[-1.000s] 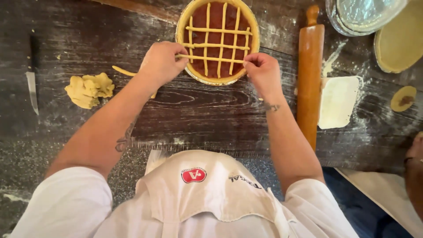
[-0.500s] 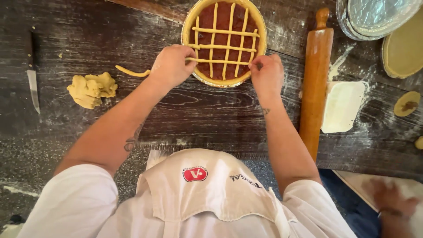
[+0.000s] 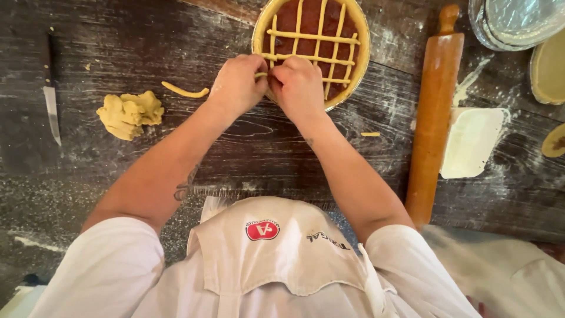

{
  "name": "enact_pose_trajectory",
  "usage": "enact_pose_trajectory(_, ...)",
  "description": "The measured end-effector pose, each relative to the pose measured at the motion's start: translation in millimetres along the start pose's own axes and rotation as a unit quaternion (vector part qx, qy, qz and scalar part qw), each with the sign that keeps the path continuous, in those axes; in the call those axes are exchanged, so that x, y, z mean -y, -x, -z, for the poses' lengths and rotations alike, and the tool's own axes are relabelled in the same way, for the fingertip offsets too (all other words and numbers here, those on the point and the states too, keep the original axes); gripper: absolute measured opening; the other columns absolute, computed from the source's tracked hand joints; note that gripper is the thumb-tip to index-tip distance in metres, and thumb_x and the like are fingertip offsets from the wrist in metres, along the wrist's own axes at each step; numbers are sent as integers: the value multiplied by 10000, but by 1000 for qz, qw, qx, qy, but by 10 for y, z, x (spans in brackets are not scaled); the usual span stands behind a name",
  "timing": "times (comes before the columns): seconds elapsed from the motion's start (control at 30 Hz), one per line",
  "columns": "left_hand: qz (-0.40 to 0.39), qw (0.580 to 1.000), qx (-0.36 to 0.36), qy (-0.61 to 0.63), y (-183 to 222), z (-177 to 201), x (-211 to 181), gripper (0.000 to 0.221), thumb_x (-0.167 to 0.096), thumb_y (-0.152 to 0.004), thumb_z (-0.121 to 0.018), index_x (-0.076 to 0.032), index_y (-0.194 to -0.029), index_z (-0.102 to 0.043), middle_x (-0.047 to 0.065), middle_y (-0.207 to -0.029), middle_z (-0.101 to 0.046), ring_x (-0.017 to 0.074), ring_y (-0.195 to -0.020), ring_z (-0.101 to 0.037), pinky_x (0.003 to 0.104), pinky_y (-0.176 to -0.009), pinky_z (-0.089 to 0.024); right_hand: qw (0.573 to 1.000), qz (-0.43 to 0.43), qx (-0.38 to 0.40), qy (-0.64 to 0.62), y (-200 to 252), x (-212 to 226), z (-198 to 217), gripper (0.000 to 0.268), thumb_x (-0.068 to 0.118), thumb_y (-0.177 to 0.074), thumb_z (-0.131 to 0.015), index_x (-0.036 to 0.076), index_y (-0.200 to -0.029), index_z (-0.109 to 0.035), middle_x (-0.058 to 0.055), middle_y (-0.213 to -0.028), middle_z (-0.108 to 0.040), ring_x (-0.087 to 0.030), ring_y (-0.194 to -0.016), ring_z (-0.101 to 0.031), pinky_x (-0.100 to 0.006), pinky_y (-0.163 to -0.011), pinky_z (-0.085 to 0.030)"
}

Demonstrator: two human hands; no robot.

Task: Rolling dough into thin strips and placing them in a lattice pattern on a pie

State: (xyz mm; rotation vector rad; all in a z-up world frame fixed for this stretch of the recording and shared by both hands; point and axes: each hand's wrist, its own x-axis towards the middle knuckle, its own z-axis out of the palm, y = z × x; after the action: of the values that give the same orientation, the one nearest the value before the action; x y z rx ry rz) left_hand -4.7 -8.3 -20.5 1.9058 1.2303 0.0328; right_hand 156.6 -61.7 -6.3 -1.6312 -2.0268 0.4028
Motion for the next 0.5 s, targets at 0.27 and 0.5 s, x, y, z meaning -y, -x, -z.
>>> enact_pose_trajectory(0.27,42,995,50,81,432,371,-340,108,-35,-964,-616,-101,-968,-701,69,-1016,-726,149,-804,-674,281,-754,-625,994,-2,15,109,83,39,-110,106,205,-877,-803,133,-805,-771,32,-722,-482,-226,-729,-527,-399,-687,-374)
enact_pose_trajectory(0.5,-130,986,-56,84,700,-393,-163,262,-219,-809,-718,-202,-1071,-715,111,-902,-651,350,-942,-697,492,-831,-584,981,-87,-79,-152,863,62,100,129,253,-973,-752,147,-1044,-765,-73,-841,-675,-298,-800,-695,-340,-693,-538)
